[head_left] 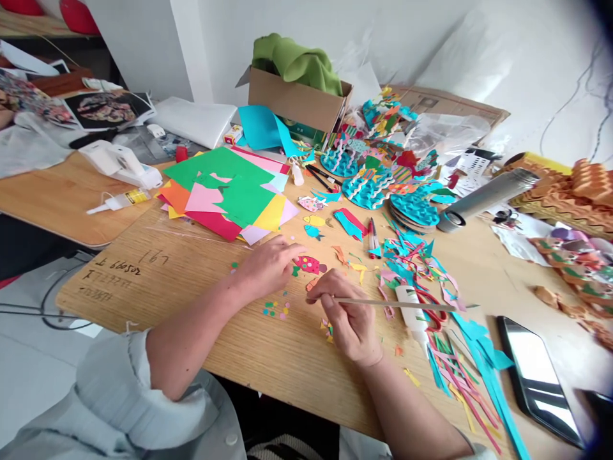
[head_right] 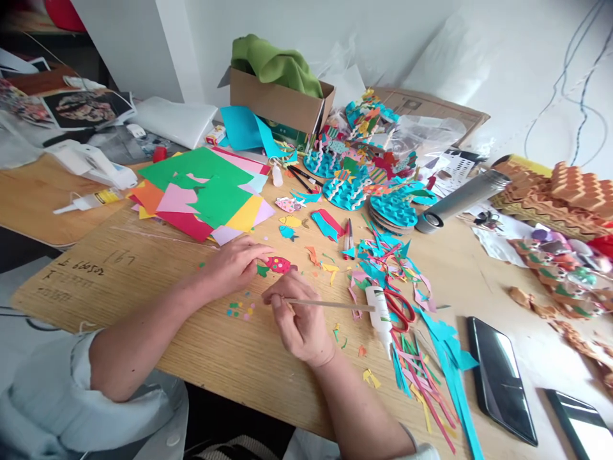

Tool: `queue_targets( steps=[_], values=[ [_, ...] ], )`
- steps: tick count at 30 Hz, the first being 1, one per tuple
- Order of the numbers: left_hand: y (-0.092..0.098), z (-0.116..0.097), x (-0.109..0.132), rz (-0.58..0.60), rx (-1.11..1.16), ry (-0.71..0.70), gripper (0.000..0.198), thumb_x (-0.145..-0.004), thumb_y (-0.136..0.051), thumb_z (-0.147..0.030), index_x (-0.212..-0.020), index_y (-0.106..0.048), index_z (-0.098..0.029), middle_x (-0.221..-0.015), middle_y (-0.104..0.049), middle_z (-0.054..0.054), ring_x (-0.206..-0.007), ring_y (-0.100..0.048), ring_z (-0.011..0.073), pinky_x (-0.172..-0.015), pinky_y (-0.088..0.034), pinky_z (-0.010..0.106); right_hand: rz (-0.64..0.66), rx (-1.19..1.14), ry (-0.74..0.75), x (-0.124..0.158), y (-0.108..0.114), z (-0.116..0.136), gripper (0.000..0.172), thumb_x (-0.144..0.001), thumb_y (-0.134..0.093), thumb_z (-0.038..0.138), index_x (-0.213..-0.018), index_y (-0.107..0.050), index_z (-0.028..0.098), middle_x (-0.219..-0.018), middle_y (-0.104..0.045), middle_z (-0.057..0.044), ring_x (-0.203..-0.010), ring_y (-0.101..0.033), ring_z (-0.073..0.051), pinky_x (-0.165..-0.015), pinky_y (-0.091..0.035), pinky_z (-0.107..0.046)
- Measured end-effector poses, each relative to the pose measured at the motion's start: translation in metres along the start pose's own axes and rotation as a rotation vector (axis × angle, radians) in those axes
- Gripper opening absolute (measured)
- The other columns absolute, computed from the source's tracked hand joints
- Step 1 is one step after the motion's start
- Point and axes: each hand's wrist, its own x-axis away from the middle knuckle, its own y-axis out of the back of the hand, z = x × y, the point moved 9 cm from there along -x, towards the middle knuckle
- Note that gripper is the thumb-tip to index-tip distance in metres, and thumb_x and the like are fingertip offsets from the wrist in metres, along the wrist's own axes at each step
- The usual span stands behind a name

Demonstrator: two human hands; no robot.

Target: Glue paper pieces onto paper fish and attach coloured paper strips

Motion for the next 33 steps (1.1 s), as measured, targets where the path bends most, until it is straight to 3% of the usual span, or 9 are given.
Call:
queue_targets(
  steps=[4, 7, 19, 33],
  values=[
    [0.000, -0.001, 0.002, 0.002, 0.019, -0.026, 0.046, -0.080, -0.047, 0.000, -0.121, -0.061, -0.014, -0.096, -0.070, 0.008, -0.100, -0.061, 0.0220, -0.088, -0.053, 0.037, -0.171, 0.138, -0.053, 0.001, 0.024, -0.021, 0.020, -0.094, -0.045, 0.017, -0.088, -0.064, 0.020, -0.075, -0.065, -0.004, -0.073, -0.058, -0.019, -0.069, -0.044, -0.035],
    [0.000, 0.000, 0.002, 0.004, 0.001, -0.027, 0.047, -0.079, -0.048, 0.001, -0.121, -0.061, -0.014, -0.092, -0.069, 0.007, -0.098, -0.062, 0.0224, -0.085, -0.053, 0.037, -0.220, 0.233, -0.092, -0.001, 0.032, -0.035, 0.020, -0.094, -0.045, 0.018, -0.087, -0.064, 0.020, -0.075, -0.066, -0.004, -0.073, -0.058, -0.019, -0.068, -0.045, -0.034],
    [-0.004, 0.003, 0.002, 0.019, -0.016, -0.033, 0.049, -0.077, -0.049, 0.002, -0.120, -0.061, -0.018, -0.094, -0.069, 0.006, -0.099, -0.063, 0.0213, -0.090, -0.052, 0.037, -0.247, 0.388, -0.184, -0.007, 0.037, -0.057, 0.025, -0.096, -0.042, 0.025, -0.083, -0.063, 0.021, -0.073, -0.068, -0.005, -0.074, -0.062, -0.020, -0.072, -0.048, -0.034],
    [-0.005, 0.000, 0.001, 0.032, -0.037, -0.033, 0.049, -0.076, -0.048, 0.002, -0.119, -0.063, -0.016, -0.097, -0.070, 0.008, -0.099, -0.063, 0.0235, -0.084, -0.054, 0.038, -0.217, 0.385, -0.203, -0.008, 0.035, -0.061, 0.023, -0.095, -0.043, 0.024, -0.084, -0.063, 0.021, -0.076, -0.069, -0.006, -0.077, -0.063, -0.021, -0.072, -0.048, -0.033]
  ],
)
